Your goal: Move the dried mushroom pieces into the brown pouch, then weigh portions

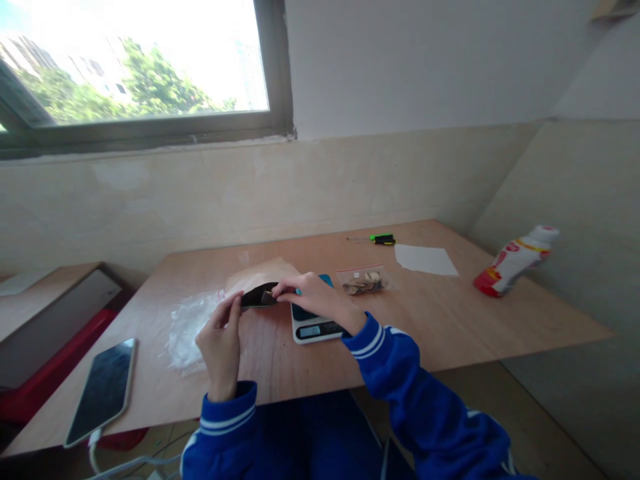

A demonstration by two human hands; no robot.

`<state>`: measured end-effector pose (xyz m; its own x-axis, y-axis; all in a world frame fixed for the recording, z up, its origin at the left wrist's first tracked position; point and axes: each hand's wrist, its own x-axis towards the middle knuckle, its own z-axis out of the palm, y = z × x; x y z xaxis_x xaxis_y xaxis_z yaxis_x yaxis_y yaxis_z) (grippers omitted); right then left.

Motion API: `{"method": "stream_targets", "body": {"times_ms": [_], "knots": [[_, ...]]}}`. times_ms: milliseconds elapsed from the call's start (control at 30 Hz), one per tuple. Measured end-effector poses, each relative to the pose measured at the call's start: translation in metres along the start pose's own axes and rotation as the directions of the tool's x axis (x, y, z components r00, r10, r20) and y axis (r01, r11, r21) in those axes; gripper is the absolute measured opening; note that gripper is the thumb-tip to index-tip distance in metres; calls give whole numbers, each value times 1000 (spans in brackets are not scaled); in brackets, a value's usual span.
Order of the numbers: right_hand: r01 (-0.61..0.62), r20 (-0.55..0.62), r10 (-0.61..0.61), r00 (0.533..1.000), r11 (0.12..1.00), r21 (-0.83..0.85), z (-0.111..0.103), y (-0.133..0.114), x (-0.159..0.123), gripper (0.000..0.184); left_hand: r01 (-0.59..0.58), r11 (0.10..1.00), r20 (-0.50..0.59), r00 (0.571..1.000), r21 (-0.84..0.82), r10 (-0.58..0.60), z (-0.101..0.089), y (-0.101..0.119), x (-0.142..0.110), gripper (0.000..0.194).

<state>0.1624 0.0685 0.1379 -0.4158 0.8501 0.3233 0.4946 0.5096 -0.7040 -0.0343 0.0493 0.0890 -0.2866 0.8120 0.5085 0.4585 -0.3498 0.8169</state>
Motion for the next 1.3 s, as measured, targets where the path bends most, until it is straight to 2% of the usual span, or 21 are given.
{"method": "stream_targets", "body": {"times_ms": [100, 233, 333, 433, 567, 667, 833, 1033, 1133, 1300], "knots": [[-74, -99, 91, 991, 984, 164, -7, 9, -6, 16, -1, 1000, -14, 1000, 17, 2, 0, 2, 4, 27], [-97, -223, 204, 953, 904, 416, -23, 28, -23, 28, 20, 999, -14, 1000, 30, -19, -1, 3, 11, 27], [-150, -338, 318, 886, 885, 441, -33, 50, -45, 32, 39, 999, -3, 999, 32, -39, -3, 2, 13, 27], [-211, -397, 397, 828, 875, 435, -30, 81, -68, 38, 23, 999, -13, 1000, 37, -22, -2, 1, 12, 26], [-289, -387, 463, 798, 856, 428, -13, 117, -85, 44, 1, 1000, -17, 1000, 30, 0, -1, 1, 10, 27], [-313, -374, 477, 795, 852, 420, -4, 128, -87, 44, 18, 999, -18, 1000, 49, -17, -2, 0, 10, 27], [-332, -357, 469, 808, 863, 382, 2, 127, -81, 37, 8, 999, -21, 1000, 48, -7, -2, 0, 10, 26], [-320, -419, 412, 809, 907, 273, -10, 126, -76, 32, 1, 999, -23, 1000, 39, 0, -2, 2, 9, 26], [-321, -424, 377, 824, 926, 200, -20, 122, -60, 32, 11, 999, -21, 1000, 46, -10, -2, 3, 10, 27], [-298, -334, 286, 898, 954, 14, -21, 111, -10, 22, 25, 997, -42, 999, 67, -22, -1, 2, 15, 30]]}}
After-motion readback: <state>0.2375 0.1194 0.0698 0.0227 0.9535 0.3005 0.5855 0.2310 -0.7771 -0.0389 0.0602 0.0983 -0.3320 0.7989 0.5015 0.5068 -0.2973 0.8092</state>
